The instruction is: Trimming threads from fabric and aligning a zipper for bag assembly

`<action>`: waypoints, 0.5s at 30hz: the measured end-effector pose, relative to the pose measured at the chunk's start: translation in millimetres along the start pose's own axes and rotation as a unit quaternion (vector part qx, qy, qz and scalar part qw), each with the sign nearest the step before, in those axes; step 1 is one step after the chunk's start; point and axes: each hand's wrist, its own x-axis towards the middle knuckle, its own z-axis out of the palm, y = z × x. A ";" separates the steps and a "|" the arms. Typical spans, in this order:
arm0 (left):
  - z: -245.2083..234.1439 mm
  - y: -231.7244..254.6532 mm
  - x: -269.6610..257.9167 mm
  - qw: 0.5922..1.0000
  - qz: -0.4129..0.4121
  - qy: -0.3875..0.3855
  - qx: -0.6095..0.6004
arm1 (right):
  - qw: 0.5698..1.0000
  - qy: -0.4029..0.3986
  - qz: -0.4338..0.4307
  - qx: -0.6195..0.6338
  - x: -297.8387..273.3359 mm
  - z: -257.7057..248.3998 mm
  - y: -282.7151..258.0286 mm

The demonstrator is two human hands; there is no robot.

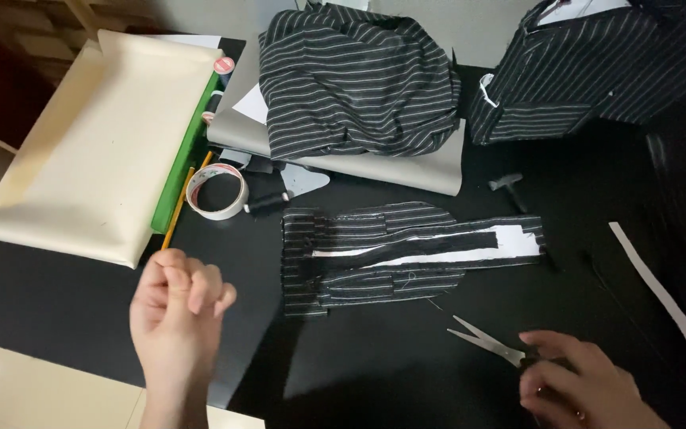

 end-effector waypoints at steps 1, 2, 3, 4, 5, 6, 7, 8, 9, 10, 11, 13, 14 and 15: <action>-3.2 0.2 1.2 1.000 0.001 0.000 0.001 | 1.000 0.000 -0.001 0.000 -1.4 -9.0 -3.1; -6.4 0.6 2.5 1.000 -0.006 0.014 0.009 | 0.997 -0.074 0.014 -0.021 -2.8 -18.1 -6.2; -9.6 1.1 4.2 0.999 -0.013 0.028 0.017 | 0.988 -0.147 0.029 -0.042 -4.1 -27.3 -9.5; -8.8 -0.5 6.5 0.999 -0.012 0.028 0.018 | 0.988 -0.146 0.028 -0.042 -1.9 -23.2 0.8; -8.0 -2.3 8.5 0.999 0.001 0.029 0.039 | 0.988 -0.150 0.035 -0.004 0.5 -19.1 11.3; -7.3 -4.2 10.4 0.998 0.014 0.031 0.060 | 0.987 -0.154 0.042 0.033 2.8 -14.9 21.9; -12.7 -23.4 13.4 0.998 0.015 0.031 0.060 | 0.987 -0.154 0.041 0.034 8.8 -10.7 33.9; -17.9 -42.4 16.4 0.996 -0.009 0.028 0.082 | 0.977 -0.198 0.061 0.044 14.6 -6.4 45.8; -24.0 -60.5 20.1 0.994 -0.031 0.023 0.105 | 0.966 -0.241 0.080 0.055 21.4 -1.5 56.6; -23.1 -69.2 18.8 0.994 -0.029 0.023 0.107 | 0.966 -0.240 0.078 0.056 25.3 2.0 68.7; -21.9 -76.5 22.6 0.992 -0.038 0.031 0.119 | 0.949 -0.272 0.103 0.123 33.1 3.6 78.8; -18.0 -78.1 29.2 0.990 -0.043 0.040 0.130 | 0.927 -0.299 0.125 0.189 49.5 21.8 110.6; -15.7 -73.4 31.3 0.989 -0.051 0.058 0.127 | 0.936 -0.274 0.106 0.194 58.9 39.2 132.6; -11.4 -72.7 29.2 0.988 -0.066 0.077 0.119 | 0.943 -0.251 0.094 0.197 61.4 56.5 159.5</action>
